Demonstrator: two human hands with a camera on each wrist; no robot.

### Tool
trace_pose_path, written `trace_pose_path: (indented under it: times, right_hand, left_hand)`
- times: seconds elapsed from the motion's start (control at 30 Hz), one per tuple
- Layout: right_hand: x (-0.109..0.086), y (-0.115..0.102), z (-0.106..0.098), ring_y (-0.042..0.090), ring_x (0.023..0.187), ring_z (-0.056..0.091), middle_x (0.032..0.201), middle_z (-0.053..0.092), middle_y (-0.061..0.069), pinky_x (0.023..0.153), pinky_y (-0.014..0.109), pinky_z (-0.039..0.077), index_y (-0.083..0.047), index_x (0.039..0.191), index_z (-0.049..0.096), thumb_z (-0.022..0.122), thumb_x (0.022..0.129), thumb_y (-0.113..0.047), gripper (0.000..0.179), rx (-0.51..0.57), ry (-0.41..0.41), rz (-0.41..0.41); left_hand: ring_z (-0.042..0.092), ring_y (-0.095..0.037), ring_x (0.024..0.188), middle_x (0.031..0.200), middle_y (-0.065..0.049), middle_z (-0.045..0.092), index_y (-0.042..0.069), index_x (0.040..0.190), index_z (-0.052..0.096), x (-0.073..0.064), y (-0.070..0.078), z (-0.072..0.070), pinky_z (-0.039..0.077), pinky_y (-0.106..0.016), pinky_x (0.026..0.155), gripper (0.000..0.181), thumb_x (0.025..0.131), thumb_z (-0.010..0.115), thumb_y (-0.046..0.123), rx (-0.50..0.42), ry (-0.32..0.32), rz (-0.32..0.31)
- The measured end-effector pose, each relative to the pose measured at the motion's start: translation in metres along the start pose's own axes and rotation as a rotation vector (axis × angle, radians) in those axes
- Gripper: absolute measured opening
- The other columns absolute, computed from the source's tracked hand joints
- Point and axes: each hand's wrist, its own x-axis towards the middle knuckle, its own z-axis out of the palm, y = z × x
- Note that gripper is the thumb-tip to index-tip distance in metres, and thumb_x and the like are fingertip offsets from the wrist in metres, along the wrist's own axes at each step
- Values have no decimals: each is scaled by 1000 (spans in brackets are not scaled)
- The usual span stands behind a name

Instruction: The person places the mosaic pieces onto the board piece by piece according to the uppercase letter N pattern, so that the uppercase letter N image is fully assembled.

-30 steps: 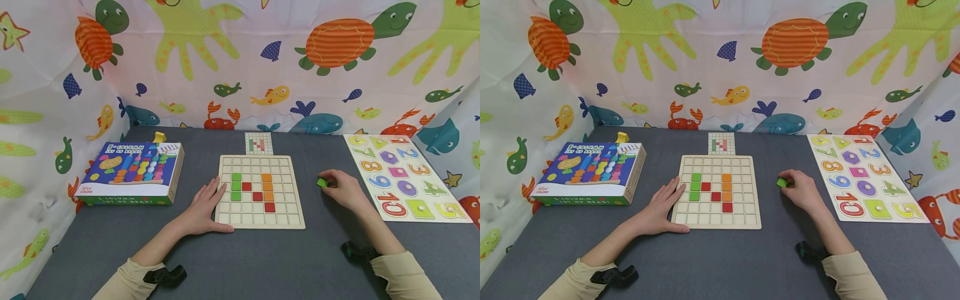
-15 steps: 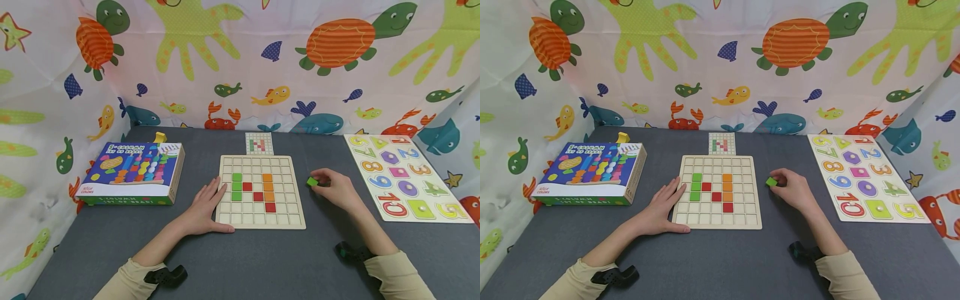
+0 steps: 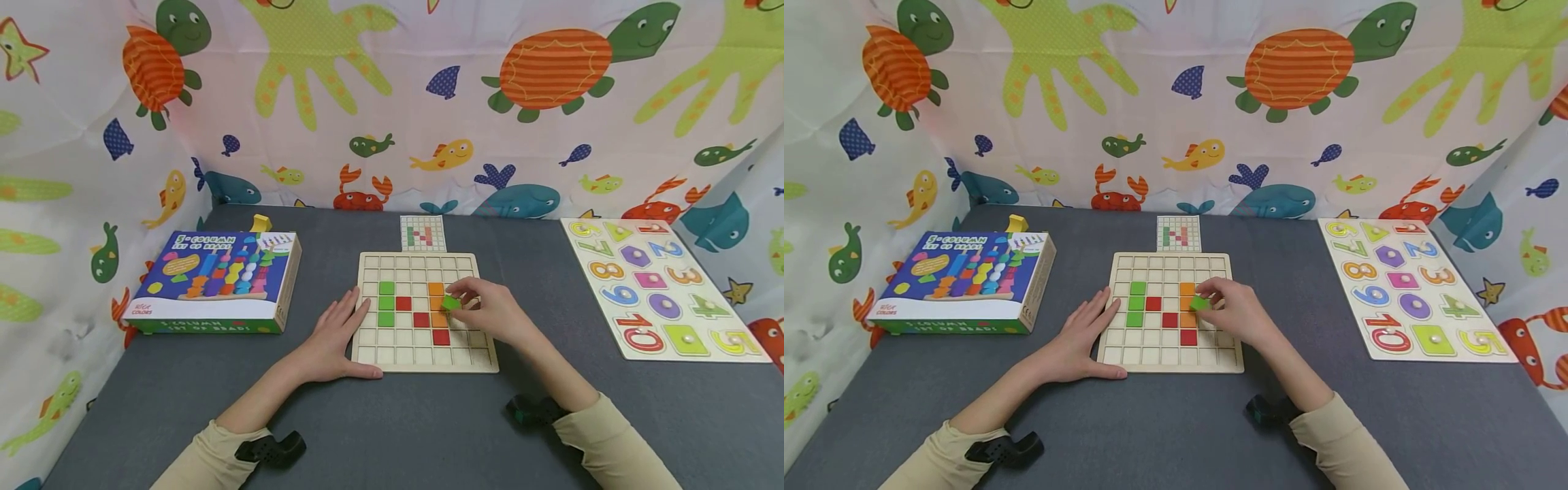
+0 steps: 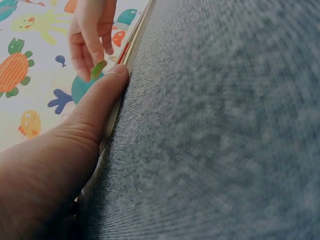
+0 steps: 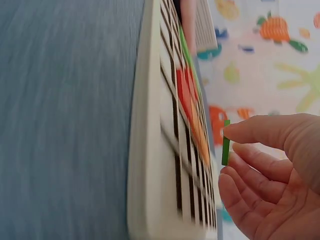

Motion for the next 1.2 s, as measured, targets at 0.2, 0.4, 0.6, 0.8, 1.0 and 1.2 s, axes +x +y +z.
trace_pose_path:
  times: [0.2,0.4,0.6,0.8,1.0,1.2]
  right_hand:
    - [5,-23,24,19,87,60,100,67,1,75,34,52,-7,110,68,76,84,-8,27,36,-61,-102]
    - [8,-44,45,15,80,59,92,67,-1,72,29,50,-10,103,71,78,81,-9,23,44,-130,-196]
    - [9,-55,61,16,78,56,88,63,0,71,25,46,-10,100,71,76,81,-5,21,-8,-160,-315]
    - [9,-60,66,17,80,55,90,63,1,73,26,47,-10,100,71,76,81,-5,20,-34,-158,-307]
    - [8,-58,66,18,84,58,94,66,1,77,29,50,-9,102,71,77,82,-6,21,-2,-163,-311]
    - [6,-53,65,17,88,61,98,68,1,80,30,52,-8,104,71,74,85,-8,19,59,-156,-296]
  left_hand:
    - [-6,-27,149,163,-12,-4,8,157,13,0,0,0,1,-53,115,119,73,74,66,4,-5,-3]
    - [-6,-27,149,163,-13,-4,8,157,13,0,1,0,1,-53,115,119,73,74,66,14,-7,-8]
    - [-5,-27,149,163,-12,-4,8,157,14,0,2,1,2,-54,115,118,73,75,65,20,1,-8]
    - [-5,-27,149,163,-12,-3,8,157,13,0,2,2,2,-53,115,119,73,74,66,32,3,-3]
    - [-5,-27,149,163,-12,-4,9,157,13,0,2,2,3,-53,115,119,73,74,67,35,2,-4]
    - [-5,-26,149,163,-12,-3,9,157,13,0,3,1,2,-53,115,119,73,73,67,23,-1,-14]
